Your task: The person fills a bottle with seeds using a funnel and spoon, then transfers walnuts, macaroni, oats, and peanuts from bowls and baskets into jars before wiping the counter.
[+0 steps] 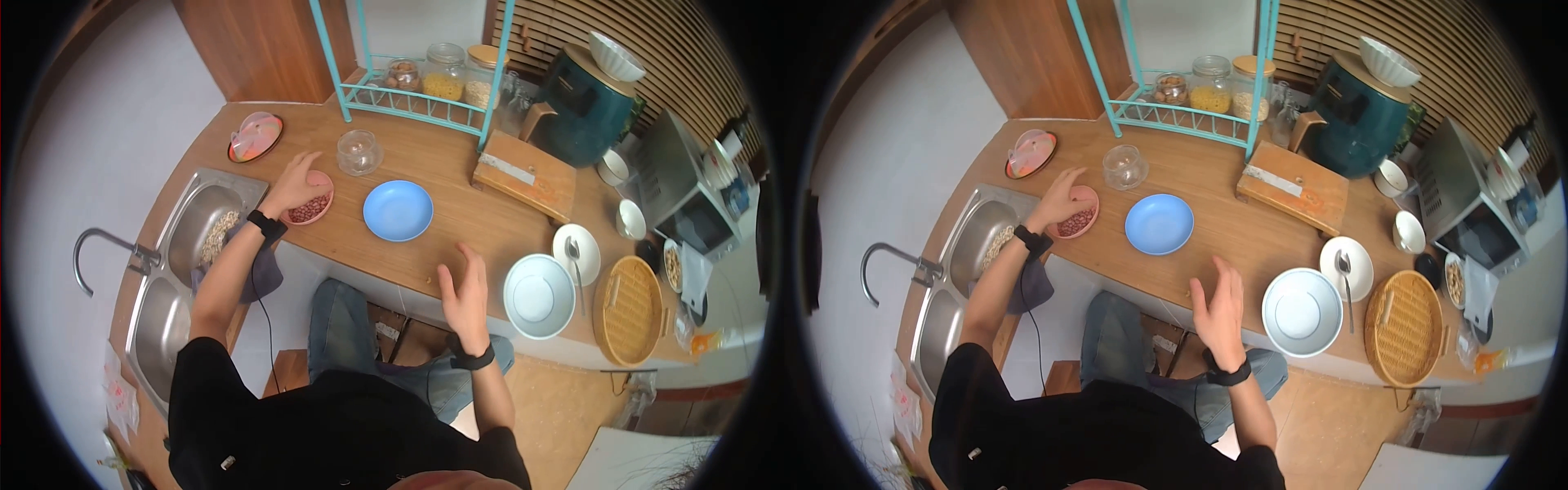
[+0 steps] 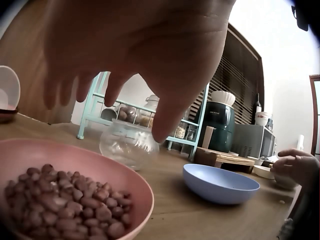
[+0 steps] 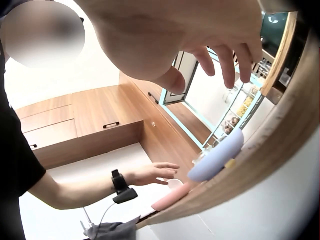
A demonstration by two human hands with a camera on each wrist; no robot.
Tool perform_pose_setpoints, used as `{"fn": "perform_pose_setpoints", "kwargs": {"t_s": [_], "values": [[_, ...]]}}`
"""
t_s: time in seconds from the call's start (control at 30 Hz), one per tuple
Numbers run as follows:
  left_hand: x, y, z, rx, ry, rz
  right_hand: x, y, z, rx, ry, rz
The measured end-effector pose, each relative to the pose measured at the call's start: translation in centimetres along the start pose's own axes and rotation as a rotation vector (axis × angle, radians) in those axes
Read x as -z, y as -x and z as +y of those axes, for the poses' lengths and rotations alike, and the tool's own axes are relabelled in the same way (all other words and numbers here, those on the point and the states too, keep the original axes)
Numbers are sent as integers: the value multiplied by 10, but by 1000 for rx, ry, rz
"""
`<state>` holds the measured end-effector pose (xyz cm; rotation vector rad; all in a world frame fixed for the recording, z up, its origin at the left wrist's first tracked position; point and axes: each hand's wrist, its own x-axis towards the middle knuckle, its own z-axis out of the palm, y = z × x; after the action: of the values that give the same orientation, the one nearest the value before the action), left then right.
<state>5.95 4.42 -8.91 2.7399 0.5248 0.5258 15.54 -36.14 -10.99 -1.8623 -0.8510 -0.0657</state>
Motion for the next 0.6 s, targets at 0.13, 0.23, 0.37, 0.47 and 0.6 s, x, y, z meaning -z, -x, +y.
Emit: {"fn": "perform_pose_setpoints", "kwargs": {"t_s": [0.13,0.23,0.37,0.47,0.6], "values": [[-29,-44,14,-112,161,94,14,-15,-25,12,-87,24],[-49,-82,33,-63,222,61,51,-15,-34,45,-23,160],[-72,-105,26,56,167,82,129,3,-6,3,290,431],[-79,-106,17,128,173,113,183,26,28,-136,728,508],[-70,-90,41,111,223,177,219,39,74,-396,755,336]]}}
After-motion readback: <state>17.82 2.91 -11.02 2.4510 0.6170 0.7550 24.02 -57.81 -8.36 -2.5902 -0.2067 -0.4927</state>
